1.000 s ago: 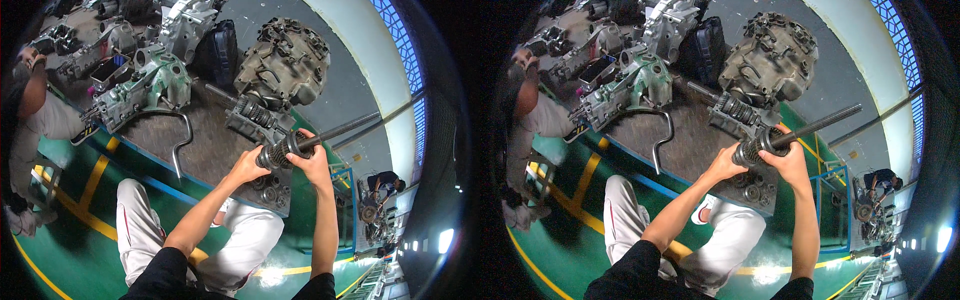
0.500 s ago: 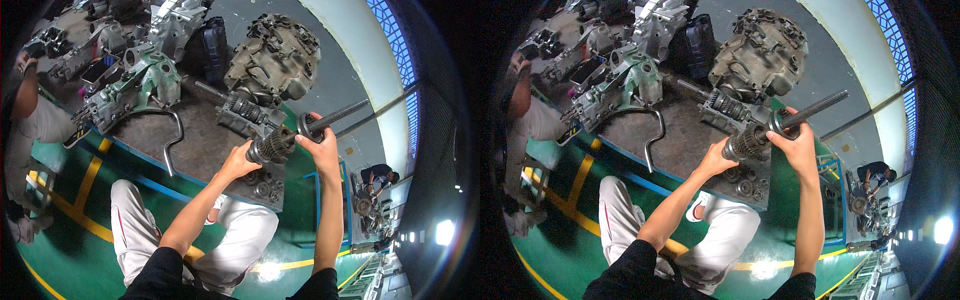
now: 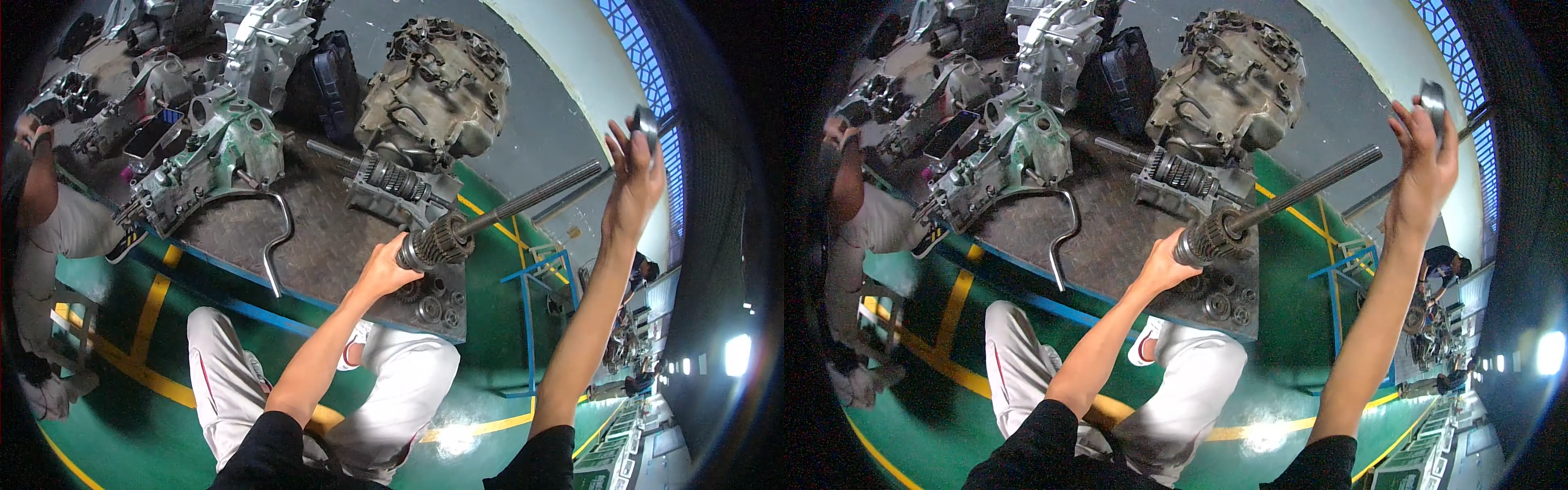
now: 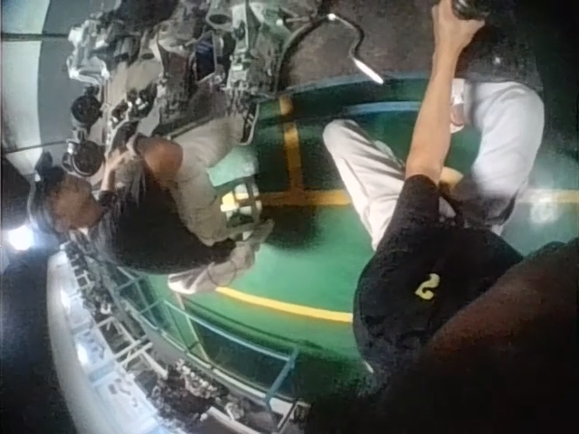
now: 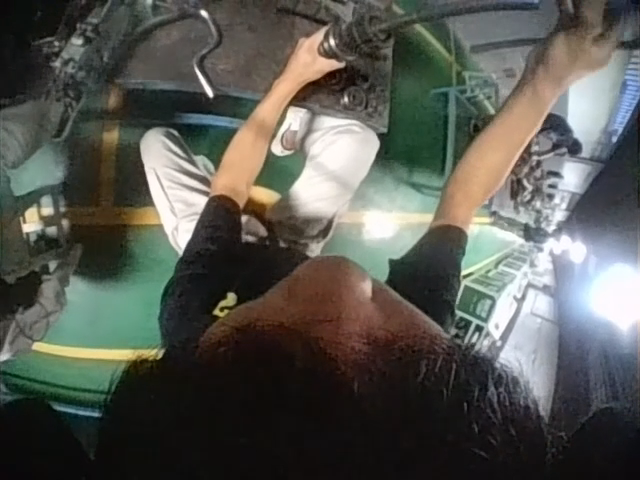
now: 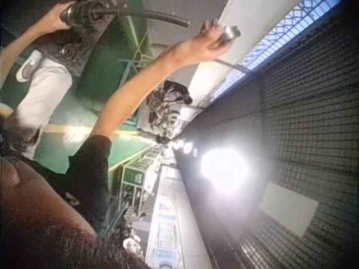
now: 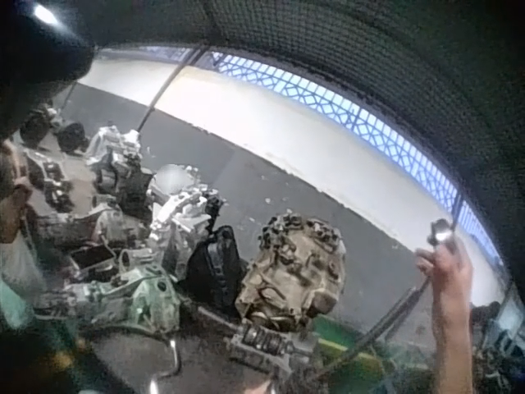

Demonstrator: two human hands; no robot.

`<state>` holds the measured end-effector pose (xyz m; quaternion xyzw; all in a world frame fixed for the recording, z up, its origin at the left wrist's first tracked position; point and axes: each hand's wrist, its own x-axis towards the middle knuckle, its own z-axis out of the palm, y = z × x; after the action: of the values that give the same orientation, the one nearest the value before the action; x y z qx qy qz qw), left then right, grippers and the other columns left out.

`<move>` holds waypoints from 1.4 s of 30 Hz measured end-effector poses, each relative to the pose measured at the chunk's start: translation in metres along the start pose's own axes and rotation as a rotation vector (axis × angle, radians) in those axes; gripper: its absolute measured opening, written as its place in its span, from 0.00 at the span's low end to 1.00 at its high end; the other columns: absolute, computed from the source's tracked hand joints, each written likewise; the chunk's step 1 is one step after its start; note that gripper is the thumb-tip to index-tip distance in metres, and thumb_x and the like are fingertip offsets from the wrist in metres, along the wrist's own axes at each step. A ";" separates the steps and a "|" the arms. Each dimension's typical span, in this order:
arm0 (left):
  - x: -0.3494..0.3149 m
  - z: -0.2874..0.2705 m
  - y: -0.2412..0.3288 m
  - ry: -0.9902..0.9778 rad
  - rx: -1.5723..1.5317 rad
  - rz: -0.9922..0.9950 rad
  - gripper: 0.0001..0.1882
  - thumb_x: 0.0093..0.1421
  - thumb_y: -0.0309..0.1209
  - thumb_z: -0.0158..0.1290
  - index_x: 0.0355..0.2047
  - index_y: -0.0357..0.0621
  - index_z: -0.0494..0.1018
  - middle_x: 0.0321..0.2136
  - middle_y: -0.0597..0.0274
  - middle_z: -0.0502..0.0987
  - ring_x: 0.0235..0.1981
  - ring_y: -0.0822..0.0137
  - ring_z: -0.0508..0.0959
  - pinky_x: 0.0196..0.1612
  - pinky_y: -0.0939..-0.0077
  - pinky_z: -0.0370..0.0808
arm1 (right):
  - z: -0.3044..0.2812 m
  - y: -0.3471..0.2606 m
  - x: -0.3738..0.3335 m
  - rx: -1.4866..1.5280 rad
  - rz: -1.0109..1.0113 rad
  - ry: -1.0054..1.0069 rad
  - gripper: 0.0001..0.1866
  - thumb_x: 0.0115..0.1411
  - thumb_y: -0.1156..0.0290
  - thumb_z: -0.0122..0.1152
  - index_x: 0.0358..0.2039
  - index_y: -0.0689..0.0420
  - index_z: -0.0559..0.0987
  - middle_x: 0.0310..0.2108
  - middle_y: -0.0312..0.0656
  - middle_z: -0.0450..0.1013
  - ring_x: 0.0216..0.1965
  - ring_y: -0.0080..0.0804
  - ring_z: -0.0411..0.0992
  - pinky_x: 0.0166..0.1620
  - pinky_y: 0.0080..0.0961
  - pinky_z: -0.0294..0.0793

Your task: The person assembles internal transmission components by sliding gear clusters and synchro rings onto a transmission main shaft by hand.

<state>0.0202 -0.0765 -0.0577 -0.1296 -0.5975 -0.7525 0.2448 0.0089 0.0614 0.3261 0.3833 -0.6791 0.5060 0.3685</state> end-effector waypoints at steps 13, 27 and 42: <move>0.008 0.000 -0.002 0.062 -0.005 -0.017 0.29 0.45 0.25 0.68 0.50 0.37 0.75 0.36 0.52 0.84 0.39 0.66 0.84 0.46 0.68 0.78 | -0.013 0.057 -0.225 -0.356 0.315 -0.231 0.43 0.49 0.66 0.76 0.66 0.61 0.70 0.46 0.43 0.76 0.42 0.29 0.74 0.50 0.27 0.76; 0.008 0.007 -0.012 0.110 -0.007 0.019 0.28 0.43 0.28 0.71 0.47 0.39 0.77 0.35 0.60 0.84 0.36 0.71 0.80 0.44 0.71 0.78 | 0.230 0.069 -0.314 -0.672 0.200 -1.095 0.39 0.58 0.49 0.69 0.61 0.64 0.72 0.54 0.59 0.74 0.56 0.53 0.70 0.55 0.48 0.69; 0.007 -0.001 -0.011 0.095 0.005 0.025 0.28 0.47 0.27 0.69 0.50 0.38 0.75 0.36 0.52 0.84 0.38 0.67 0.84 0.44 0.67 0.79 | 0.086 0.088 -0.211 -0.090 0.473 -0.341 0.44 0.51 0.61 0.81 0.63 0.65 0.69 0.49 0.51 0.75 0.51 0.42 0.75 0.58 0.35 0.72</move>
<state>0.0088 -0.0773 -0.0643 -0.1004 -0.5854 -0.7532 0.2826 0.0120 0.0264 0.0847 0.2773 -0.8234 0.4756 0.1375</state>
